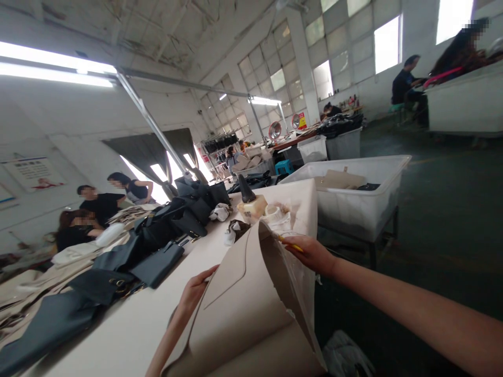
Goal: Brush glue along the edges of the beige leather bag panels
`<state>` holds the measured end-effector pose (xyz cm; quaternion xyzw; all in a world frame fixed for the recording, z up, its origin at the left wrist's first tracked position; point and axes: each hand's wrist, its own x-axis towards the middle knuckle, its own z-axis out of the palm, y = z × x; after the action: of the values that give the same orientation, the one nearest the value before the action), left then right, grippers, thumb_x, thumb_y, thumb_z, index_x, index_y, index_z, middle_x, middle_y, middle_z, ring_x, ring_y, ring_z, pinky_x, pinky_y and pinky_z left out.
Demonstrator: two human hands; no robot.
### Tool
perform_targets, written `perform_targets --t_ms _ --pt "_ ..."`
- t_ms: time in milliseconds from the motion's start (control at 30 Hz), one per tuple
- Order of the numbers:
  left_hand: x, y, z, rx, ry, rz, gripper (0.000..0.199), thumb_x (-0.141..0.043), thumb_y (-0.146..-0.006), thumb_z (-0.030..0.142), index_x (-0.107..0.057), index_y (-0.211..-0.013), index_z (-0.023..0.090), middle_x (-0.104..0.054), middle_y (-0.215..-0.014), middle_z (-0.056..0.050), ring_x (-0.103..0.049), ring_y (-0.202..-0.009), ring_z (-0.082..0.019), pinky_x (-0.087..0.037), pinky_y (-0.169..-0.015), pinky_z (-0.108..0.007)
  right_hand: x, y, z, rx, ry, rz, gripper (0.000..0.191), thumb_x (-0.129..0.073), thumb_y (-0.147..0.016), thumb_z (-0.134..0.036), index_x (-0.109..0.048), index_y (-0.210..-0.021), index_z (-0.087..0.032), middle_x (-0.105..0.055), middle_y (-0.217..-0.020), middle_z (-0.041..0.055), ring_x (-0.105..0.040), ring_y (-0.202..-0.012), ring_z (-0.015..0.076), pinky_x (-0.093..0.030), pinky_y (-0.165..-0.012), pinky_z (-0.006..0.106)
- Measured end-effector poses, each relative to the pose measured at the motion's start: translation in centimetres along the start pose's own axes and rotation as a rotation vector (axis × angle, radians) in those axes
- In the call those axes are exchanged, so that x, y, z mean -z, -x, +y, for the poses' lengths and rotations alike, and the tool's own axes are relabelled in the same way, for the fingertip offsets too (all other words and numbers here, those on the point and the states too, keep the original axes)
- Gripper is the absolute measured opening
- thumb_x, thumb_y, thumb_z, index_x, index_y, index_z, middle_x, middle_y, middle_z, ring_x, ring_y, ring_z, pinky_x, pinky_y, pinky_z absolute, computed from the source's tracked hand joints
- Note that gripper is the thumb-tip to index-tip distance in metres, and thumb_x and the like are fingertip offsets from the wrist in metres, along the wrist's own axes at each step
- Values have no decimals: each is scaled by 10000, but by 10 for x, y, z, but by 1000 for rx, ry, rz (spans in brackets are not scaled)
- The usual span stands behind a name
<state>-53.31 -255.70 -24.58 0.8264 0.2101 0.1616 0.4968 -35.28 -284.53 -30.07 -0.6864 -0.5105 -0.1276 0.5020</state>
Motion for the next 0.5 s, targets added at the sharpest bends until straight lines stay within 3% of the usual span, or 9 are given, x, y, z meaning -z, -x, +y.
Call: perform_targets --t_ms 67,133,200,267,367,500 --pt "0 0 1 40 48 -2 452 -617 -425 239 -710 -845 98 -676 -1011 -129 -580 -1039 -315 -470 -867 -350 -2 -2 2 -148 -127 71 341 -452 -868 -427 -608 -998 -153 -649 -876 84 -619 -744 181 -494 -720 313" --pt "0 0 2 73 86 4 433 -629 -411 228 -710 -816 99 -677 -1009 -133 -575 -1047 -318 -467 -875 -344 -3 -3 0 -394 -372 245 384 -507 -824 -473 -570 -1002 -139 -621 -718 47 -574 -566 133 -488 -569 254" --pt "2 1 2 90 123 3 434 -632 -414 227 -707 -822 99 -668 -1034 -137 -552 -1084 -326 -482 -845 -341 -4 -6 -2 -629 -668 450 406 -577 -769 -466 -531 -993 -130 -592 -638 20 -538 -502 103 -469 -504 209" --pt "5 1 0 90 145 4 456 -636 -420 225 -705 -852 96 -648 -1080 -144 -511 -1137 -337 -498 -804 -339 -4 -9 -4 -774 -890 592 393 -631 -725 -416 -513 -968 -131 -594 -631 18 -531 -494 86 -463 -492 180" --pt "7 0 -3 76 143 3 477 -645 -413 221 -704 -867 88 -644 -1084 -148 -499 -1148 -344 -492 -824 -352 1 -11 -6 -787 -877 647 397 -646 -703 -418 -525 -934 -119 -583 -597 17 -511 -467 79 -442 -455 166" --pt "2 1 2 54 100 3 447 -628 -402 236 -717 -815 91 -675 -1001 -135 -555 -1074 -341 -424 -945 -379 15 -10 -10 -577 -519 600 485 -579 -733 -543 -553 -930 -101 -577 -586 18 -504 -451 90 -426 -434 180"
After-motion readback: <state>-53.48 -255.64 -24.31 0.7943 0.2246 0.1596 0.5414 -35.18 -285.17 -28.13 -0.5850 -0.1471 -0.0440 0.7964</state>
